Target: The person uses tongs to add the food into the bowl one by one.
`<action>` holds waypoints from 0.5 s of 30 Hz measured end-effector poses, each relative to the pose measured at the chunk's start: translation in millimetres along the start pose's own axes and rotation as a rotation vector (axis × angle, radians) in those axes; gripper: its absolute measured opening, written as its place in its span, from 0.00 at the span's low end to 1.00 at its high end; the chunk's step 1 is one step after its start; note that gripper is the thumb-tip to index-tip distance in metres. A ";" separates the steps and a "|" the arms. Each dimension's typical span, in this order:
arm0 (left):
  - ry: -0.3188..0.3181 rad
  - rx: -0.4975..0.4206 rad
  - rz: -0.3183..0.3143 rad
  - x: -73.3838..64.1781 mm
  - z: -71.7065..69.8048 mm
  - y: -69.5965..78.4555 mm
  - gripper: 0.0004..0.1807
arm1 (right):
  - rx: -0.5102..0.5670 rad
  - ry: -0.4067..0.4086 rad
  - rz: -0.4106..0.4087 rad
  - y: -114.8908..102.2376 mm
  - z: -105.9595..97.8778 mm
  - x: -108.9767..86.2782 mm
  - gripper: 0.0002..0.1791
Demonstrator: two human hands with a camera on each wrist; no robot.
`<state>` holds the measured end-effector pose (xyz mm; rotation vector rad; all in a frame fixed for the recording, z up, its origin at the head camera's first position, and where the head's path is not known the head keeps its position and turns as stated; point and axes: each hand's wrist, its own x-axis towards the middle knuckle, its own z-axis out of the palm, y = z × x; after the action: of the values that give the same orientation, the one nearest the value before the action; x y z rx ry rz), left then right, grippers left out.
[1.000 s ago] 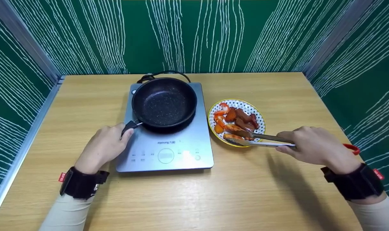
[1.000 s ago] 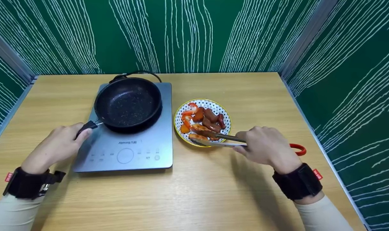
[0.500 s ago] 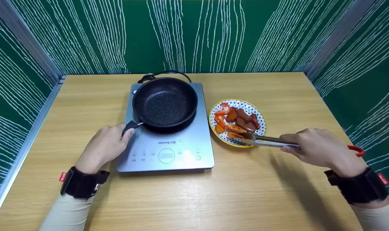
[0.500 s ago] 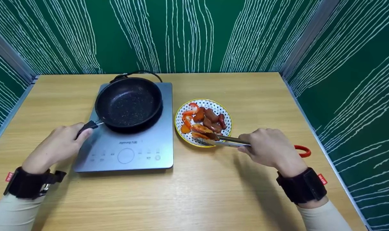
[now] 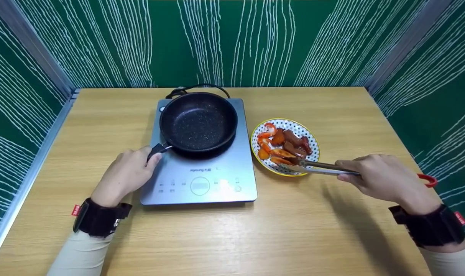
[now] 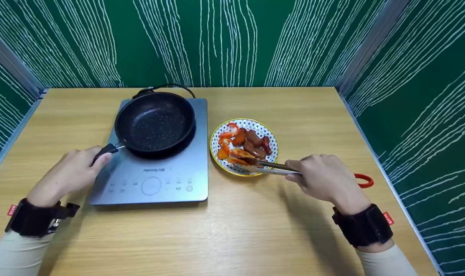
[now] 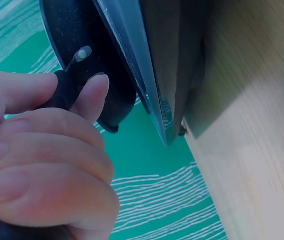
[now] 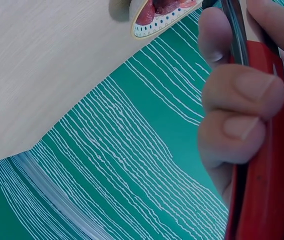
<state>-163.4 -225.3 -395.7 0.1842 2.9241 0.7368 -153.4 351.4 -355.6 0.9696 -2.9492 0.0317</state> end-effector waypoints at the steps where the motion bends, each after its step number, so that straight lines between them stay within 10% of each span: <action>1: -0.002 -0.002 -0.003 -0.4 -0.4 0.5 0.19 | 0.000 0.009 0.000 0.1 -0.3 -0.1 0.07; 15: 0.009 0.019 0.001 -1.2 -1.7 4.2 0.20 | -0.019 0.129 -0.006 1.4 -8.0 3.2 0.14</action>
<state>-162.1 -222.6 -392.1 0.1850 2.9408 0.7121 -156.6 350.9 -347.5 0.9368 -2.8244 0.0640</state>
